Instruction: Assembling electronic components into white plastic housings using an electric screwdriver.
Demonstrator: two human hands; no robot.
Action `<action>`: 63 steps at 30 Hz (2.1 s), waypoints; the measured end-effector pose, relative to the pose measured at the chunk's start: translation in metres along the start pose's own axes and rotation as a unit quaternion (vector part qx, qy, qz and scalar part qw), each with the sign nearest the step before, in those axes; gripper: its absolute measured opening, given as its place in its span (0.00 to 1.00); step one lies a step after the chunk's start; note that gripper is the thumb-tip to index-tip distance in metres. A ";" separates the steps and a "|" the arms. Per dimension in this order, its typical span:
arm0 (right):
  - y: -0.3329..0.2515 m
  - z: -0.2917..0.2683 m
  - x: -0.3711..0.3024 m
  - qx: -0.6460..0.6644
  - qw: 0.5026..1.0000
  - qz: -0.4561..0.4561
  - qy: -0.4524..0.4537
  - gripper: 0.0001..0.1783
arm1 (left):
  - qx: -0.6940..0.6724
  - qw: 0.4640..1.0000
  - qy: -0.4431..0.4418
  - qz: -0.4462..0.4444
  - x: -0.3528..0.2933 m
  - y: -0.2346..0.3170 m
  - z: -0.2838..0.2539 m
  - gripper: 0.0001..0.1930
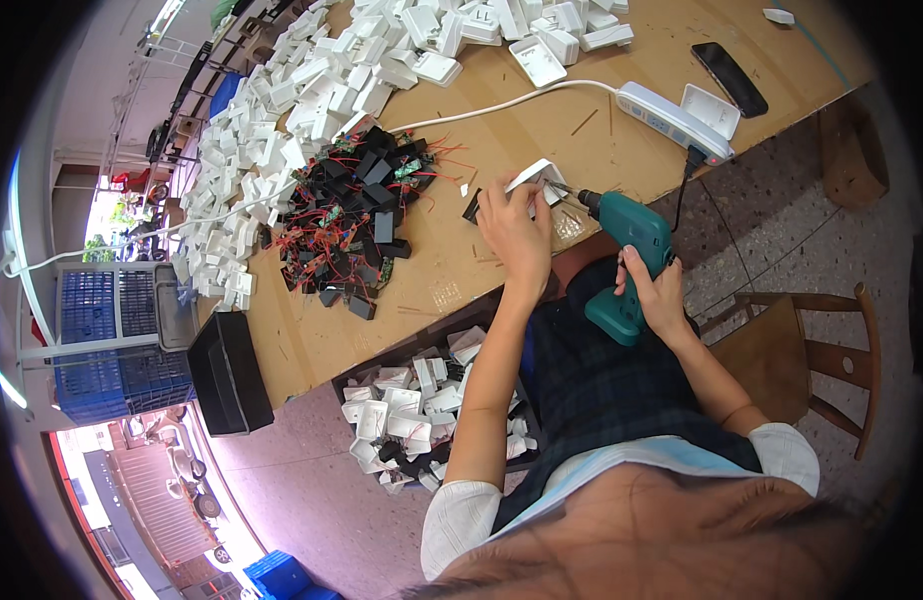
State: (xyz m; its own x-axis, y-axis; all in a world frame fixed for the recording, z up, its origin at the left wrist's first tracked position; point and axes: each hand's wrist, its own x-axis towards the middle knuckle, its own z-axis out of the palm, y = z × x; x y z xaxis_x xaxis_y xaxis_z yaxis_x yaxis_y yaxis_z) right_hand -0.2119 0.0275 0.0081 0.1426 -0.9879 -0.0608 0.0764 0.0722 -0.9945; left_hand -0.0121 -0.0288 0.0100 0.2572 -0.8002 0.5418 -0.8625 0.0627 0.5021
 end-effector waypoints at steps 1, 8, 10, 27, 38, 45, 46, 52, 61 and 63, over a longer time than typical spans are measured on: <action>0.001 0.000 0.000 0.004 1.000 -0.003 -0.001 0.16 | 0.001 1.000 0.001 0.001 0.000 0.000 0.000 0.04; 0.003 0.008 -0.003 0.060 0.998 0.005 0.018 0.18 | 0.006 1.000 0.005 0.006 -0.001 -0.002 0.002 0.04; 0.003 0.010 -0.004 0.074 0.997 0.008 0.024 0.18 | 0.004 1.000 0.007 0.006 -0.001 -0.002 0.002 0.04; 0.009 -0.008 -0.006 0.023 0.999 -0.030 -0.011 0.17 | 0.005 1.000 0.015 0.006 -0.001 0.000 0.002 0.03; 0.004 -0.034 -0.025 0.067 0.995 -0.068 -0.013 0.17 | -0.039 0.998 0.039 0.000 -0.004 -0.007 0.001 0.06; 0.005 -0.055 -0.036 0.081 0.993 -0.090 0.001 0.21 | 0.078 0.994 0.061 0.044 -0.020 -0.010 -0.004 0.36; 0.006 -0.056 -0.036 0.083 0.993 -0.084 -0.019 0.21 | 0.092 0.993 0.067 0.030 -0.022 -0.017 -0.004 0.36; 0.004 -0.060 -0.023 0.106 0.985 -0.131 -0.034 0.23 | -0.022 0.996 -0.049 -0.067 -0.040 -0.027 -0.090 0.37; -0.004 -0.058 -0.015 0.104 0.984 -0.126 -0.078 0.24 | 0.063 0.934 -0.269 -0.226 -0.190 -0.092 -0.278 0.34; 0.000 -0.057 -0.017 0.102 0.985 -0.110 -0.088 0.24 | 0.134 0.887 -0.371 -0.238 -0.237 -0.099 -0.288 0.35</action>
State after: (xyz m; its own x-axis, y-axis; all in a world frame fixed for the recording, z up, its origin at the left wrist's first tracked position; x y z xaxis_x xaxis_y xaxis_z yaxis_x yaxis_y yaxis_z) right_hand -0.2706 0.0361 0.0039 0.2675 -0.9453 0.1869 0.3187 -0.0962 -0.9429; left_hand 0.1377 0.3267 0.0266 0.3481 -0.8765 -0.3326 -0.8310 -0.4527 0.3234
